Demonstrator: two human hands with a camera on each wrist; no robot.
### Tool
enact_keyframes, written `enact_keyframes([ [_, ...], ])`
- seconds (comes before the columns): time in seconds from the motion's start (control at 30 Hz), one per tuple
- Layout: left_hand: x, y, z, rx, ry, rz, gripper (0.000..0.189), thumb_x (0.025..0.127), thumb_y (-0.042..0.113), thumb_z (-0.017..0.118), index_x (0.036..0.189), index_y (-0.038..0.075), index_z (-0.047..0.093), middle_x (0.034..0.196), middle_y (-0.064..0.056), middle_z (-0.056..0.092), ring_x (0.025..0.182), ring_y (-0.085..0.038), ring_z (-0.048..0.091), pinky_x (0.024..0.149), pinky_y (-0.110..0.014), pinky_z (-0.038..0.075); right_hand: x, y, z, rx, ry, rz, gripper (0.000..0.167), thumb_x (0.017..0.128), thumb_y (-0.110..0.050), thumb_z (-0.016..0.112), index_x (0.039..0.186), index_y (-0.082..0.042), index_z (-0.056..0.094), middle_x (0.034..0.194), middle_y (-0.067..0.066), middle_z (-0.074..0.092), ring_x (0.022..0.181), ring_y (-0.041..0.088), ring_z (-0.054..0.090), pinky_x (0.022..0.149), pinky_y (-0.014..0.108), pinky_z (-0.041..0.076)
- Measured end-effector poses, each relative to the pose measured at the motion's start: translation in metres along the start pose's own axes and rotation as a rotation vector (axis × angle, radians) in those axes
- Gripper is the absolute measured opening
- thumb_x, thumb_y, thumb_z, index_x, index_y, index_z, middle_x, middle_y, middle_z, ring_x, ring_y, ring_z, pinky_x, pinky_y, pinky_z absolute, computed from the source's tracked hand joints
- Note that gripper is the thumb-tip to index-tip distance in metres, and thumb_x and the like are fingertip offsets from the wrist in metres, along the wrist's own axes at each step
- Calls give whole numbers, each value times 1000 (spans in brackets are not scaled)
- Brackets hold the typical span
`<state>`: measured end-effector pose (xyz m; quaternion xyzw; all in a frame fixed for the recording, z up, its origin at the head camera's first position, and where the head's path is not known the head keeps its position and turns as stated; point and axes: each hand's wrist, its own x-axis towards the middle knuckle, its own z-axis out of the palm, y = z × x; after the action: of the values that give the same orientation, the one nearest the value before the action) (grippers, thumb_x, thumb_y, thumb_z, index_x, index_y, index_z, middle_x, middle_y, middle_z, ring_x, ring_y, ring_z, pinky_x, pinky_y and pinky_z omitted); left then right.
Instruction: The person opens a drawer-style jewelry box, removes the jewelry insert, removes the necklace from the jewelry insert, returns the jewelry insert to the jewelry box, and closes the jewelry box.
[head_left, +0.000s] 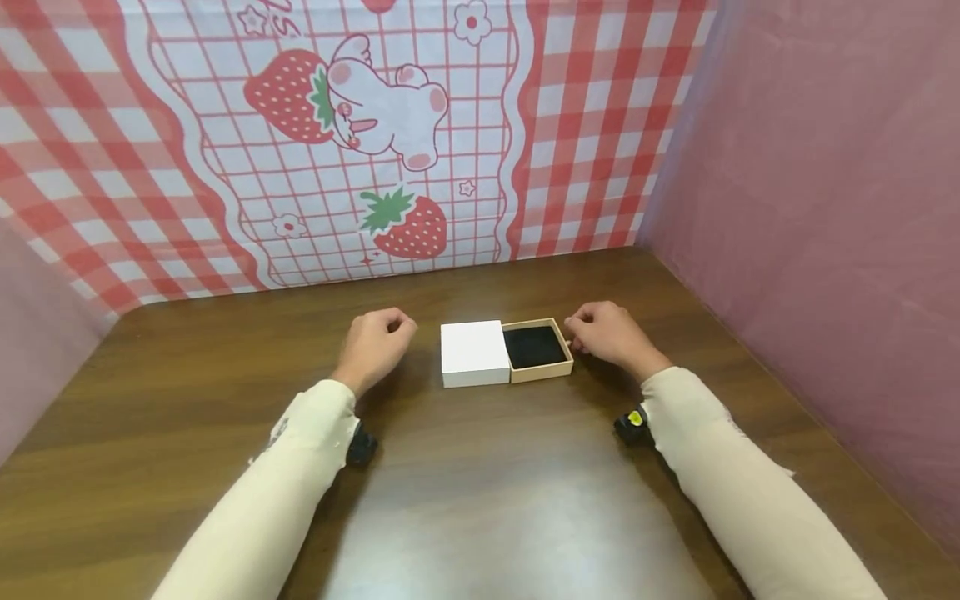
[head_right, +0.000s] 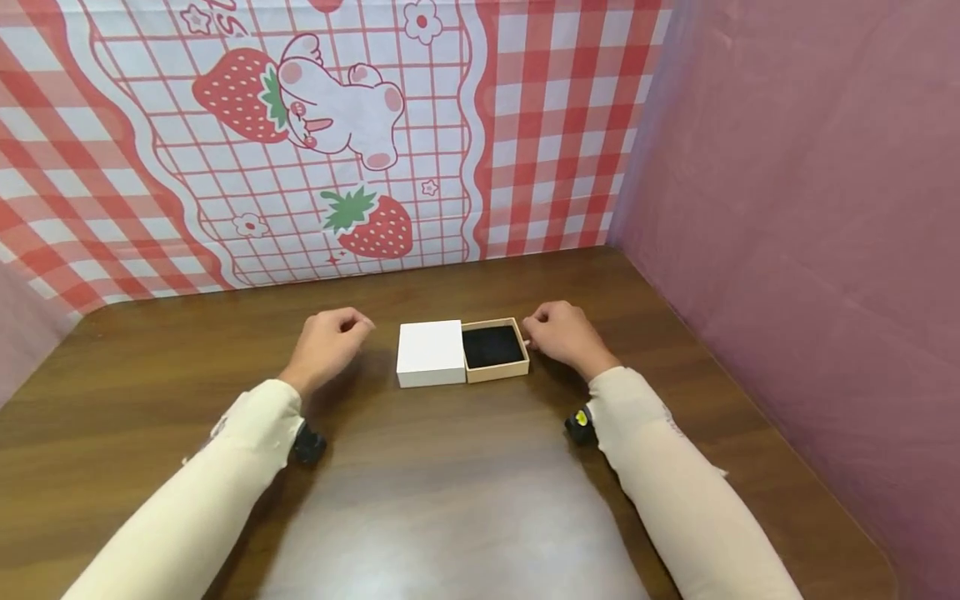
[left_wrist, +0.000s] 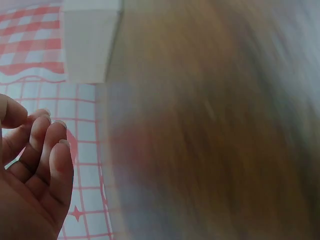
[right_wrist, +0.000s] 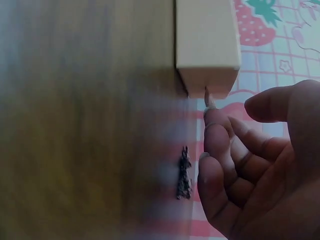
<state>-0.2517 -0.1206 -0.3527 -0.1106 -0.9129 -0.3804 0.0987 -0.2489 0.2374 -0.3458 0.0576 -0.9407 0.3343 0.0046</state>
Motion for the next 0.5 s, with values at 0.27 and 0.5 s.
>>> enact_keyframes([
  [0.27, 4, -5, -12, 220, -84, 45, 24, 92, 28, 52, 95, 16, 73, 90, 0, 69, 79, -21, 60, 72, -43, 49, 7, -9, -7, -224, 40, -26, 30, 99, -27, 52, 103, -5, 72, 81, 6, 66, 72, 22, 59, 65, 38, 47],
  [0.5, 10, -11, -19, 306, -113, 58, 24, 91, 27, 53, 99, 15, 73, 96, -1, 70, 84, -23, 62, 74, -45, 51, 23, -14, -10, -325, 49, -78, 31, 99, -29, 50, 106, -7, 70, 89, 7, 68, 73, 23, 60, 71, 45, 48],
])
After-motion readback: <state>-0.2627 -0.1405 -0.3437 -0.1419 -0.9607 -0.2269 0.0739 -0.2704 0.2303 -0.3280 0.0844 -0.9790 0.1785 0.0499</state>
